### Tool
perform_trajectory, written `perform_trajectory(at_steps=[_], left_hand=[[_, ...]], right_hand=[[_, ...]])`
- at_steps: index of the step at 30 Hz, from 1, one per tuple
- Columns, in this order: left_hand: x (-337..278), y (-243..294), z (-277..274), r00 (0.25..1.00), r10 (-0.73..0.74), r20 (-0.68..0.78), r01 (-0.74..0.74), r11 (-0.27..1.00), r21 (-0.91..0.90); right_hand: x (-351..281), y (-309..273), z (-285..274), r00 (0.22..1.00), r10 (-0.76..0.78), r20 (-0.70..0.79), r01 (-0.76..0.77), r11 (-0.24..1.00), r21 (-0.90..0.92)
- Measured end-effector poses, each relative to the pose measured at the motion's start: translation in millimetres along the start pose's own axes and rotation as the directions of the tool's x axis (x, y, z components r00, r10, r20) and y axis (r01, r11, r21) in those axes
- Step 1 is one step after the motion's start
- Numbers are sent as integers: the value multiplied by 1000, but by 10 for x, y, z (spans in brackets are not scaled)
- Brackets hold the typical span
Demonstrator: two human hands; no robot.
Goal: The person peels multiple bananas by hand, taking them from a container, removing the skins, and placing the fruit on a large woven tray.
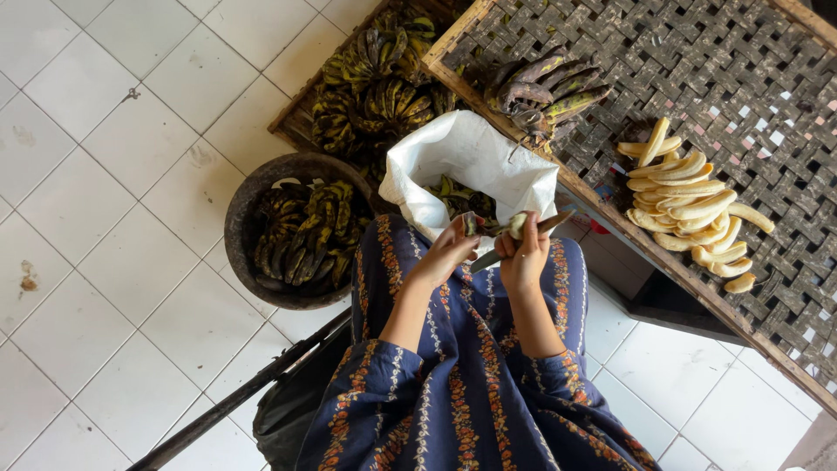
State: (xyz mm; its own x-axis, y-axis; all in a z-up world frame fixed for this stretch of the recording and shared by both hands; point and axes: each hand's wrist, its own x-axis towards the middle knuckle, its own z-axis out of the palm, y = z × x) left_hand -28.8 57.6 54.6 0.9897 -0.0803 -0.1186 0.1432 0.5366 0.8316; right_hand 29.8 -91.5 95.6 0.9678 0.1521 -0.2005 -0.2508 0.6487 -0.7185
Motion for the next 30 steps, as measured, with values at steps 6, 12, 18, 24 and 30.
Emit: perform_trajectory(at_steps=[6, 12, 18, 24, 30], left_hand=[[0, -110, -38, 986, -4, -168, 3, 1000, -6], [82, -221, -7, 993, 81, -86, -69, 988, 139], [28, -313, 146, 954, 241, -176, -232, 970, 75], [19, -228, -15, 974, 217, -62, -213, 975, 67], [-80, 165, -38, 951, 122, -285, -212, 928, -308]], right_hand=[[157, -11, -54, 962, -251, 103, 223, 513, -829], [-46, 123, 53, 958, -41, 284, 286, 215, -934], [-82, 333, 140, 785, -365, 500, 568, 103, -817], [-75, 347, -142, 880, -203, 430, 475, 432, -767], [347, 164, -278, 911, -326, 253, 370, 376, -849]])
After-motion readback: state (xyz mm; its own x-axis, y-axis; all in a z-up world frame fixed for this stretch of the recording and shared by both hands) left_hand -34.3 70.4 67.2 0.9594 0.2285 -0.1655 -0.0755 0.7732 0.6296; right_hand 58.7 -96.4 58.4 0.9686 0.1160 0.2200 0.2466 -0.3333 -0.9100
